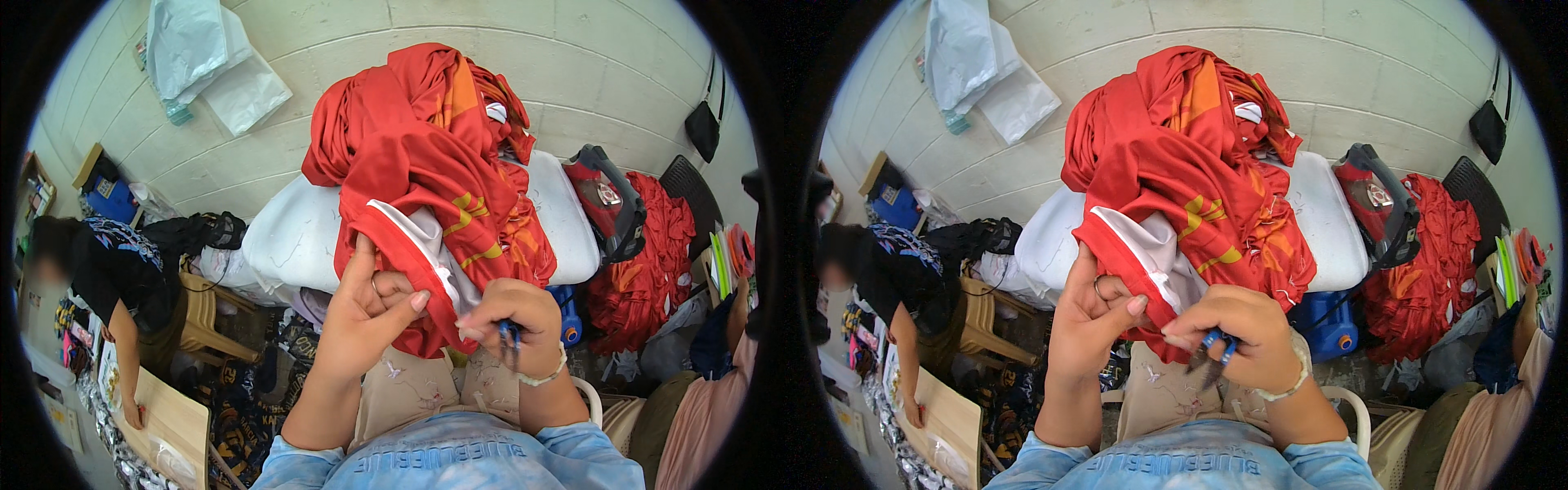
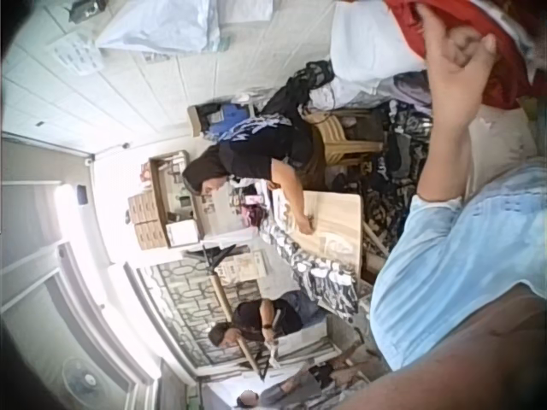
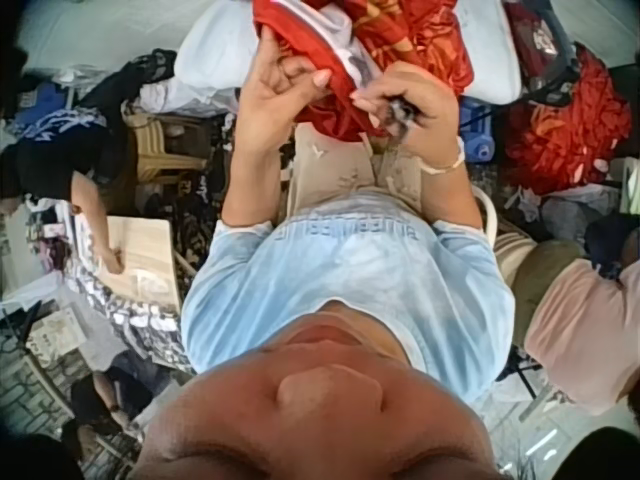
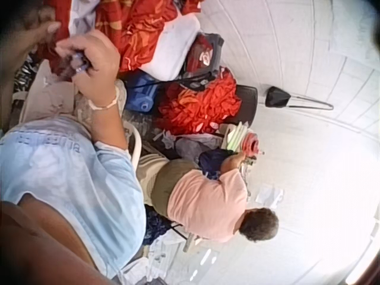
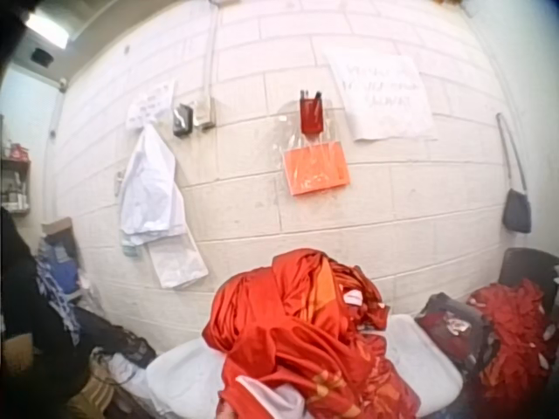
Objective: The person uses scissors to trim the white inner lining along the edge of a red fabric garment. They repeatedly adjust the fabric and make small cuts while seated in a cluttered workspace.
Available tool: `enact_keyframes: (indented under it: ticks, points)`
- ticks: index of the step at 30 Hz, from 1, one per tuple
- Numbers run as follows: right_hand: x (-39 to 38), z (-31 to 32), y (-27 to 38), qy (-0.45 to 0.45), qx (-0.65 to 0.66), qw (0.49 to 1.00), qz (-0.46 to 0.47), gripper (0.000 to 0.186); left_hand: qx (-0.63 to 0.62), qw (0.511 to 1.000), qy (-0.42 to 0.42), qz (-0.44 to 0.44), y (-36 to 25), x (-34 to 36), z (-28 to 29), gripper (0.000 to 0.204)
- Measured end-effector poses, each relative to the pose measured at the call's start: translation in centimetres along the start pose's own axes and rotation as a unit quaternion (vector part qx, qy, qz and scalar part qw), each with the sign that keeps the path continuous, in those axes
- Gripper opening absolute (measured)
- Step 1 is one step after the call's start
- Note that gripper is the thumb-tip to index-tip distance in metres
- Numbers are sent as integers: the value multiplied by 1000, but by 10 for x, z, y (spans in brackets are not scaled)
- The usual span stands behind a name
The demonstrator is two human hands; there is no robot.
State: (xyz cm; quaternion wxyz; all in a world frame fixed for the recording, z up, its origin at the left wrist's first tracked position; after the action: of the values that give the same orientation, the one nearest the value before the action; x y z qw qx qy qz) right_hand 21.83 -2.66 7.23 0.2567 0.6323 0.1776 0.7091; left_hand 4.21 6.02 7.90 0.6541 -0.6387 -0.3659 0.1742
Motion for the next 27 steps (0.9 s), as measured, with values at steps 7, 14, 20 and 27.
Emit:
enact_keyframes:
  ticks: [7,14,20,27]
  points:
    - [-7,-3,4,-94,90,985,-114,48,-40,999,-25,-11,-2,0,-1,83]
    - [-7,4,4,-66,-208,976,-3,45,-43,998,-26,-26,-4,0,-3,82]
    - [-3,0,6,-65,-221,973,9,39,-37,998,-2,-40,-5,-2,-7,85]
    - [-6,6,9,-51,-236,970,19,37,-33,999,-4,-31,-4,-1,-9,86]
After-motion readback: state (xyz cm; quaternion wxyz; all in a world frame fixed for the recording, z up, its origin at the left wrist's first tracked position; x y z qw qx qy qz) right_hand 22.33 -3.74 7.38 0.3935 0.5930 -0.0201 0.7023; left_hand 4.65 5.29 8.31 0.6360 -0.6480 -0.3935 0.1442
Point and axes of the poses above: each hand's wrist, its own x-axis towards the middle knuckle, its own z-axis out of the back of the hand, y = z × x, the point moved 1 cm from there along x, towards the middle knuckle, and after that the axes turned 13 degrees about x, right-handed, at the moved point
